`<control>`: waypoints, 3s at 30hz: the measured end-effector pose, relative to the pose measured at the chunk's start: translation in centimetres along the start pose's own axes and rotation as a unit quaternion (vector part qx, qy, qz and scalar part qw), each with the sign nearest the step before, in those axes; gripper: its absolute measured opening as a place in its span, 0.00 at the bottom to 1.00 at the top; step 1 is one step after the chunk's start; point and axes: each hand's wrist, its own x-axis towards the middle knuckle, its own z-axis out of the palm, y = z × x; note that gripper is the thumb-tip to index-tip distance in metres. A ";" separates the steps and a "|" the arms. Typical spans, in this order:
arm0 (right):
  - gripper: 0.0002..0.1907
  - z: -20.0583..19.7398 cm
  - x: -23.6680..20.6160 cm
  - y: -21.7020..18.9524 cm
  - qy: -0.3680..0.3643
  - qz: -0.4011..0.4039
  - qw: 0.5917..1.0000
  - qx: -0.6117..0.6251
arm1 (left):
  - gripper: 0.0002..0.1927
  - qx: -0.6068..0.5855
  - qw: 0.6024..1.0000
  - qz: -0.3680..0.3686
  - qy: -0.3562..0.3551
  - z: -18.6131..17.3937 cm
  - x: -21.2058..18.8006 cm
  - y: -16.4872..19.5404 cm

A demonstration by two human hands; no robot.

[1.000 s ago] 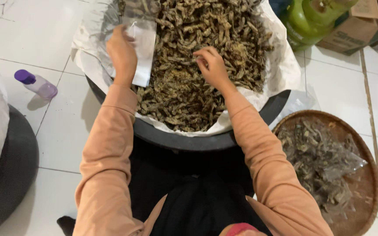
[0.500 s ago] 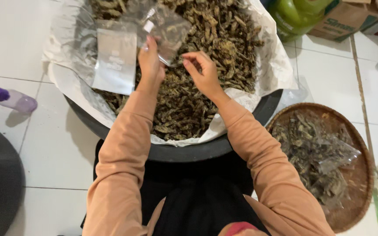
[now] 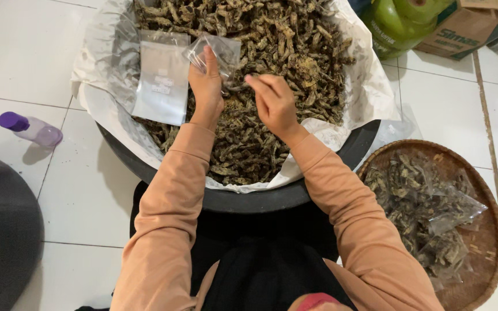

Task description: The person sits on the floor beside a large basin of dried seahorses, opens small clear plastic bags, and places handfuls of the dried seahorses into the bags one at a time. Filled bags are set on a woven tray beside the basin, and the person continues filling more bags.

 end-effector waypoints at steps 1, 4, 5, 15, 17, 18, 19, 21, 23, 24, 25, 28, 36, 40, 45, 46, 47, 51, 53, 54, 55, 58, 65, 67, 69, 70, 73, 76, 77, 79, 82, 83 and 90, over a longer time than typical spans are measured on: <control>0.16 -0.1 0.1 -0.2 -0.015 -0.016 1.000 -0.006 | 0.22 0.023 0.999 0.025 0.009 0.2 -0.2 -0.1; 0.17 -0.1 0.1 -0.8 -0.054 -0.065 0.996 -0.015 | 0.23 0.103 0.989 0.099 0.035 0.9 -0.6 -0.2; 0.18 0.0 -0.1 -0.9 -0.065 -0.079 0.995 -0.015 | 0.24 0.139 0.982 0.120 0.043 1.0 -0.8 -0.2; 0.19 1.6 -1.5 1.5 -0.093 0.061 0.991 -0.080 | 0.23 0.036 0.998 0.043 -0.023 2.4 -2.0 2.8; 0.23 1.8 -1.6 1.8 -0.109 0.032 0.989 -0.099 | 0.23 0.133 0.989 -0.010 -0.069 3.1 -2.6 2.7; 0.26 1.8 -1.7 1.9 -0.117 0.019 0.987 -0.108 | 0.23 0.181 0.978 -0.036 -0.093 3.5 -2.9 2.6; 0.27 1.9 -1.7 2.1 -0.129 0.031 0.985 -0.107 | 0.22 0.200 0.972 -0.002 -0.124 3.7 -3.2 2.4; 0.30 1.9 -1.7 2.5 -0.156 0.054 0.981 -0.103 | 0.22 0.237 0.951 0.061 -0.187 4.0 -3.8 2.2; 0.32 1.6 -1.6 3.2 -0.148 0.085 0.983 -0.066 | 0.24 0.298 0.933 0.015 -0.202 3.9 -3.9 2.4; 0.33 1.4 -1.5 3.6 -0.144 0.102 0.983 -0.049 | 0.26 0.327 0.921 -0.009 -0.211 4.0 -4.0 2.5; 0.33 1.3 -1.5 3.9 -0.140 0.108 0.984 -0.012 | 0.29 0.302 0.921 -0.006 -0.247 4.1 -4.3 2.5; 0.35 1.1 -1.2 4.3 -0.130 0.109 0.983 0.066 | 0.50 0.170 0.935 -0.005 -0.310 5.1 -5.5 1.9; 0.33 0.7 -1.0 1.5 -0.196 0.046 0.970 0.135 | 0.60 -0.292 0.907 -0.126 -0.276 1.7 -1.0 2.8; 0.31 1.9 -1.5 0.4 -0.243 0.041 0.964 0.097 | 0.61 -0.188 0.932 -0.138 -0.277 0.4 -1.0 4.0; 0.29 2.0 -1.8 2.1 -0.177 0.144 0.963 0.146 | 0.70 -0.119 0.938 -0.197 -0.259 5.1 -6.2 2.1; 0.29 1.6 -1.7 2.7 -0.154 0.163 0.962 0.158 | 0.69 -0.112 0.933 -0.199 -0.278 5.7 -6.8 1.9; 0.30 1.0 -1.7 3.2 -0.131 0.183 0.959 0.170 | 0.67 -0.106 0.927 -0.202 -0.296 6.2 -7.6 1.7; 0.36 0.1 -1.4 3.9 -0.094 0.143 0.981 0.092 | 0.67 -0.052 0.918 -0.138 -0.369 5.7 -6.4 2.6; 0.40 0.7 -1.6 3.2 -0.165 0.114 0.972 0.121 | 0.67 -0.096 0.939 -0.110 -0.312 4.5 -4.8 3.3; 0.42 1.2 -1.8 2.7 -0.199 0.099 0.965 0.136 | 0.67 -0.117 0.947 -0.096 -0.283 3.6 -3.8 3.6; 0.42 1.5 -2.0 2.3 -0.214 0.087 0.962 0.146 | 0.67 -0.103 0.951 -0.092 -0.276 2.6 -2.9 3.7; 0.42 1.8 -2.1 2.2 -0.276 0.048 0.949 0.147 | 0.65 -0.086 0.966 -0.077 -0.233 -0.9 0.0 4.1; 0.64 -0.2 -2.1 3.2 -0.633 0.221 0.742 -0.009 | 0.68 -0.211 0.972 -0.058 0.084 -7.8 4.5 4.8; 0.77 1.2 -2.2 2.4 -0.695 0.199 0.683 -0.105 | 0.72 -0.255 0.957 -0.115 0.074 -8.0 4.7 4.5; 0.81 2.4 -2.2 1.9 -0.711 0.116 0.678 -0.146 | 0.75 -0.290 0.938 -0.177 0.066 -7.6 4.2 3.6; 0.81 2.8 -2.1 1.9 -0.720 0.128 0.667 -0.143 | 0.74 -0.304 0.928 -0.206 0.061 -7.1 3.9 3.1; 0.79 3.4 -2.2 2.1 -0.728 0.142 0.655 -0.145 | 0.75 -0.301 0.923 -0.232 0.056 -5.8 3.4 2.0; 0.73 3.3 -3.0 2.3 -0.704 0.123 0.681 -0.157 | 0.75 -0.291 0.922 -0.250 0.053 -5.3 2.8 1.6; 0.71 3.4 -3.4 2.3 -0.698 0.117 0.688 -0.160 | 0.75 -0.291 0.920 -0.259 0.050 -5.1 2.8 1.5; 0.66 3.5 -4.2 2.2 -0.678 0.098 0.711 -0.158 | 0.75 -0.282 0.924 -0.253 0.054 -5.0 2.6 1.5; 0.62 3.6 -5.3 2.1 -0.652 0.051 0.741 -0.152 | 0.74 -0.301 0.915 -0.263 0.059 -4.7 2.7 1.6; 0.63 3.6 -5.6 2.0 -0.652 0.030 0.741 -0.156 | 0.74 -0.312 0.909 -0.270 0.061 -4.6 2.7 1.6; 0.36 3.1 -3.9 3.7 -0.616 0.133 0.773 -0.071 | 0.72 -0.324 0.902 -0.273 0.079 -5.3 3.3 0.9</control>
